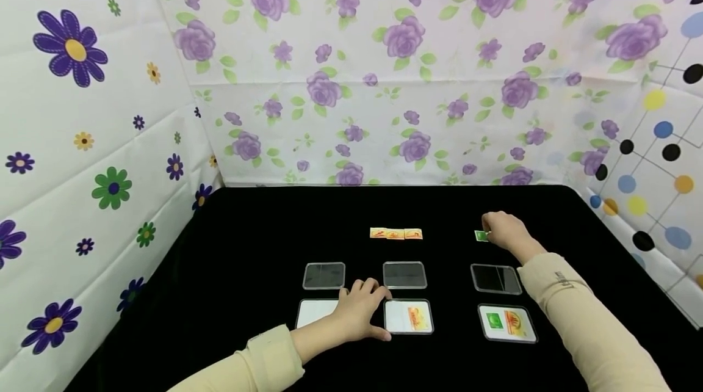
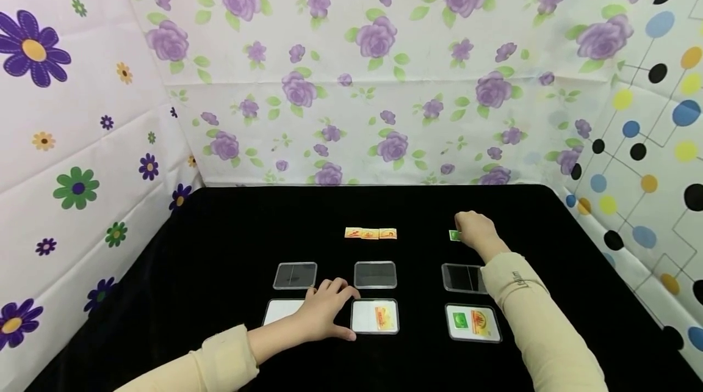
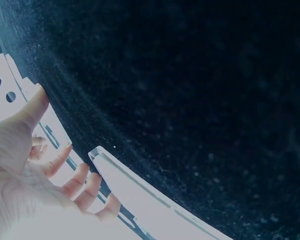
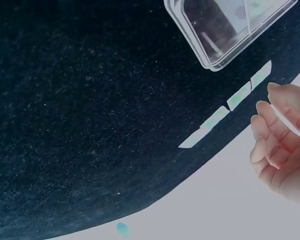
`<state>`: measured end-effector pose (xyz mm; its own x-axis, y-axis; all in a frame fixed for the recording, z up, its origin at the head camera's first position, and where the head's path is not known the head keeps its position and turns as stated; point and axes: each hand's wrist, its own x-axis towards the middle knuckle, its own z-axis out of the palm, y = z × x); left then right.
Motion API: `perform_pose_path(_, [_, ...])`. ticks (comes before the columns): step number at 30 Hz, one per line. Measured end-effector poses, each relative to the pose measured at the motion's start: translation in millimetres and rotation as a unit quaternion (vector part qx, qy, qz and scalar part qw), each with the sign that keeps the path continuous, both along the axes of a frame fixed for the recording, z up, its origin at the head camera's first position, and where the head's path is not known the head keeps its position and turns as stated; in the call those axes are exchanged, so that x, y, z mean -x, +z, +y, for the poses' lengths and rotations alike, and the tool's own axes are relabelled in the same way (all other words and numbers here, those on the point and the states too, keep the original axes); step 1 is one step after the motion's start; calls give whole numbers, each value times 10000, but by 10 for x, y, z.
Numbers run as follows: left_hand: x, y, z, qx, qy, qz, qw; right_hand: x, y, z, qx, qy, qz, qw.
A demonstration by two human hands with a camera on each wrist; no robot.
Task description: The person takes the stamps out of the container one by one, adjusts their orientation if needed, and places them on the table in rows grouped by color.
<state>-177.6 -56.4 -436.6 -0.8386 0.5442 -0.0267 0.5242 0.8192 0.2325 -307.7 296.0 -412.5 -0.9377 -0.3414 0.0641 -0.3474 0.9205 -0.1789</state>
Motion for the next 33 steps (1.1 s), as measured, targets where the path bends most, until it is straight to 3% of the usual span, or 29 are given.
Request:
perform_pose_path(7, [8, -9, -7, 68, 17, -12, 10000, -92, 45, 20, 115, 293, 128, 9994])
perform_pose_path(11, [18, -9, -15, 23, -6, -32, 10000, -123, 80, 30, 147, 213, 188, 9995])
perform_pose_path(21, [7, -27, 9, -22, -9, -14, 10000, -290, 99, 69, 769, 439, -106, 9960])
perform_pose_path(33, [17, -6, -1, 67, 15, -21, 10000, -515, 101, -187, 1237, 660, 135, 9900])
